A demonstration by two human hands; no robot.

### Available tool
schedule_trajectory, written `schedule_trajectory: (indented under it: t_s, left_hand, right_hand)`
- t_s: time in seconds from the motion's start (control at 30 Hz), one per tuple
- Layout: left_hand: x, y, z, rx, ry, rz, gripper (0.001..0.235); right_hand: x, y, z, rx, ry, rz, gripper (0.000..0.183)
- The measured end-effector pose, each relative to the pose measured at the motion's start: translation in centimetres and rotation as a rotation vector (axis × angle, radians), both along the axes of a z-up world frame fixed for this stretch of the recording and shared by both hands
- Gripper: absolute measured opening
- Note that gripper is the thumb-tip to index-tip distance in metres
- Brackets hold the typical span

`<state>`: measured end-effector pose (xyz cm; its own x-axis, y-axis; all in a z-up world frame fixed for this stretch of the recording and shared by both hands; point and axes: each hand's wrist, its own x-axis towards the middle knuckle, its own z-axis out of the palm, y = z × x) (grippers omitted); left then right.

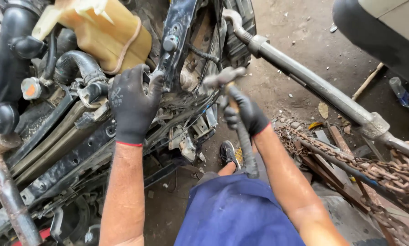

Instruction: The person uses a screwdriver to pry at a component near the front radiator support of a car. They then switch to a hammer, striking the same area repeatedly to loosen or adjust the part.

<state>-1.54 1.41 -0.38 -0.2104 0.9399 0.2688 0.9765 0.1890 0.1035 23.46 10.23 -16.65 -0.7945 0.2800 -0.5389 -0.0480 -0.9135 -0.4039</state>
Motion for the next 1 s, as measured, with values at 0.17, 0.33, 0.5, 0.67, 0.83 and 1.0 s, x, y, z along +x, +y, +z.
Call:
schedule_trajectory:
  t_s: [0.17,0.33,0.5,0.67,0.83,1.0]
  left_hand:
    - [-0.1,-0.2,-0.1,-0.027,0.026,0.019,0.042]
    - [0.5,0.1,0.6,-0.041,0.019,0.010,0.042]
    - [1.0,0.7,1.1,-0.032,-0.003,0.027,0.045]
    - [1.5,0.7,2.0,0.038,-0.056,-0.003,0.047]
    - [1.6,1.0,2.2,0.058,-0.143,0.050,0.027]
    - [1.1,1.5,1.7,0.075,-0.140,0.082,0.022]
  right_hand:
    - [-1.8,-1.5,-1.4,0.002,0.080,-0.229,0.054]
    - [0.0,-3.2,-3.3,-0.037,-0.026,0.035,0.051]
    - [3.4,-6.5,-7.5,0.008,-0.157,0.054,0.036]
    - [4.8,-4.5,0.6,0.230,-0.101,0.014,0.028]
    - [6.2,-2.2,5.8,0.485,0.062,-0.018,0.035]
    - [8.3,-3.1,-2.6,0.567,-0.465,-0.073,0.035]
